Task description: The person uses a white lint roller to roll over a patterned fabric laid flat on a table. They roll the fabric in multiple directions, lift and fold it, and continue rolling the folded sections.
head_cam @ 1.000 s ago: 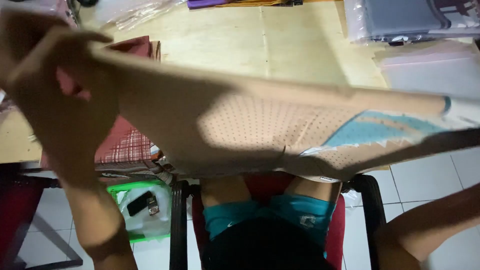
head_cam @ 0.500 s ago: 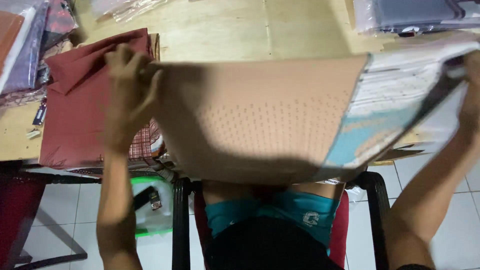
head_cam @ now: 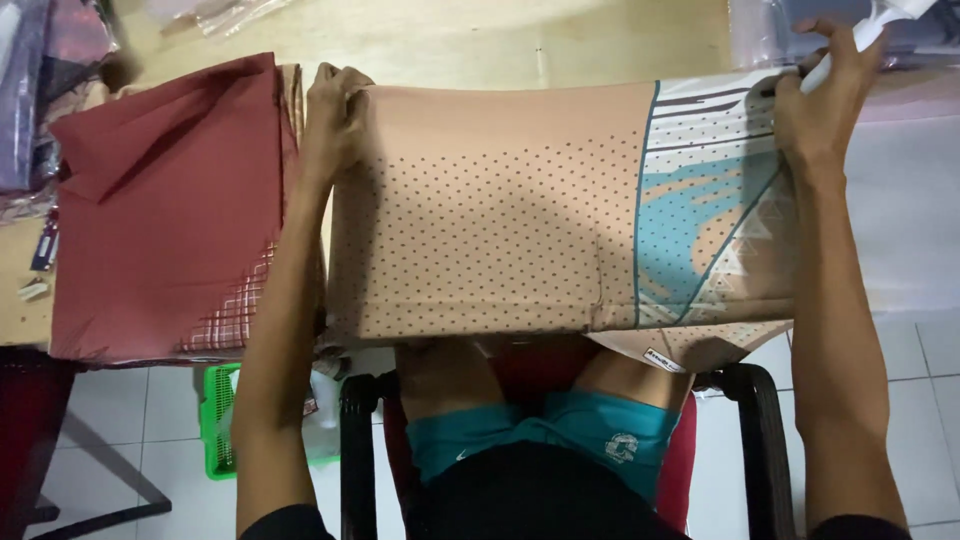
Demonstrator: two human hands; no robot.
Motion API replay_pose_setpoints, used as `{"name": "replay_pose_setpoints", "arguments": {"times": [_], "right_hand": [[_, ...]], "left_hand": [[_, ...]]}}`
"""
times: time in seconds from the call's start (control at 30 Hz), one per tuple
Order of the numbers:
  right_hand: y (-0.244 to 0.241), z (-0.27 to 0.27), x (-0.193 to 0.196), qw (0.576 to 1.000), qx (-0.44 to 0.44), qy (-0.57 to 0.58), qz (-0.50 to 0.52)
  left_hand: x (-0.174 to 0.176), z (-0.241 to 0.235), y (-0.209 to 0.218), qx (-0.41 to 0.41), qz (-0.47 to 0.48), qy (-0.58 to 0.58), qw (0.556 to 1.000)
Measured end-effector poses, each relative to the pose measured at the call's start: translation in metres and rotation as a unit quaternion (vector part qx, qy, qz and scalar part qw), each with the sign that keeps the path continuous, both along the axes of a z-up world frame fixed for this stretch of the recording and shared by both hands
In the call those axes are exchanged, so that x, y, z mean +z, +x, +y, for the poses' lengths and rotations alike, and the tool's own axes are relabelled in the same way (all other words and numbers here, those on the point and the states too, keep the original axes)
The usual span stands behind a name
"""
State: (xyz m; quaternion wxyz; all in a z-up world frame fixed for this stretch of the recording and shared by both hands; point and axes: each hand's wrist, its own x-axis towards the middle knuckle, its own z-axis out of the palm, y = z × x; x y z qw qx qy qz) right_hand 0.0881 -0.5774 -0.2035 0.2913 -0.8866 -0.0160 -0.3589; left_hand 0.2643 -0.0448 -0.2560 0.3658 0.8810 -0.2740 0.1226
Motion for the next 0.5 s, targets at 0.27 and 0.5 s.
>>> {"name": "replay_pose_setpoints", "arguments": {"times": [0.27,0.5], "right_hand": [[0.014,-0.035,-0.045,0.999,0.011,0.025,0.023],[0.024,-0.076,-0.072,0.994,0.096,-0.034,0.041]], "left_hand": [[0.017,0.006,-0.036,0.02,0.068,-0.007,0.997],[0.081,0.025,-0.188,0.121,0.122,0.095,0.98]]}}
